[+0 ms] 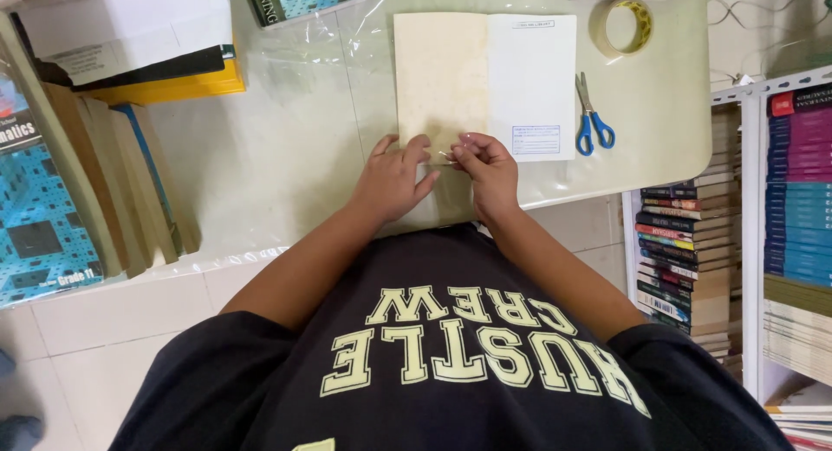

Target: Covering a textbook with a plastic sheet using scissors and tape for protection.

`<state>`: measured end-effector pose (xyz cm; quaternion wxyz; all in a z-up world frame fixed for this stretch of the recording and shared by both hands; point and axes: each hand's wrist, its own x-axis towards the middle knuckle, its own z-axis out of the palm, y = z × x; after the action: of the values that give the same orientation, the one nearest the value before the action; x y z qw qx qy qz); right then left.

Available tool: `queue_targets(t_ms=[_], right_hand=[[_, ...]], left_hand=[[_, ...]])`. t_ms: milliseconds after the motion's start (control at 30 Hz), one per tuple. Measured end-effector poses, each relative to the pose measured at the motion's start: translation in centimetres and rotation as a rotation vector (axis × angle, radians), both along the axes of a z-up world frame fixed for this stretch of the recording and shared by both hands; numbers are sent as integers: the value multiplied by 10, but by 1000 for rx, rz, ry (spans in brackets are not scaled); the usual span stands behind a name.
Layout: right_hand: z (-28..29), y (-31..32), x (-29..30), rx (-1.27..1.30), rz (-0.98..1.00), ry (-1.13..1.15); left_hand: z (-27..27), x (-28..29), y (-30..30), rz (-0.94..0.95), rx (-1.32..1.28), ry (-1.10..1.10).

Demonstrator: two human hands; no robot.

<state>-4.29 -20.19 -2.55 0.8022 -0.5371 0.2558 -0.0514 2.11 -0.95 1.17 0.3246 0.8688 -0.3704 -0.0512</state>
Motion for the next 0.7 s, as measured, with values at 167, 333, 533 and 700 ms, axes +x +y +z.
queue_targets(t_ms=[167, 333, 533, 700], right_hand=[[4, 3, -1, 7, 9, 14], [-9, 5, -3, 31, -1, -36], [-3, 3, -3, 1, -17, -37], [9, 5, -6, -33, 9, 5]], left_hand=[[-4, -1, -3, 43, 2, -11], [5, 2, -11, 92, 81, 3], [-3, 6, -11, 95, 156, -40], [-1, 8, -8, 70, 116, 47]])
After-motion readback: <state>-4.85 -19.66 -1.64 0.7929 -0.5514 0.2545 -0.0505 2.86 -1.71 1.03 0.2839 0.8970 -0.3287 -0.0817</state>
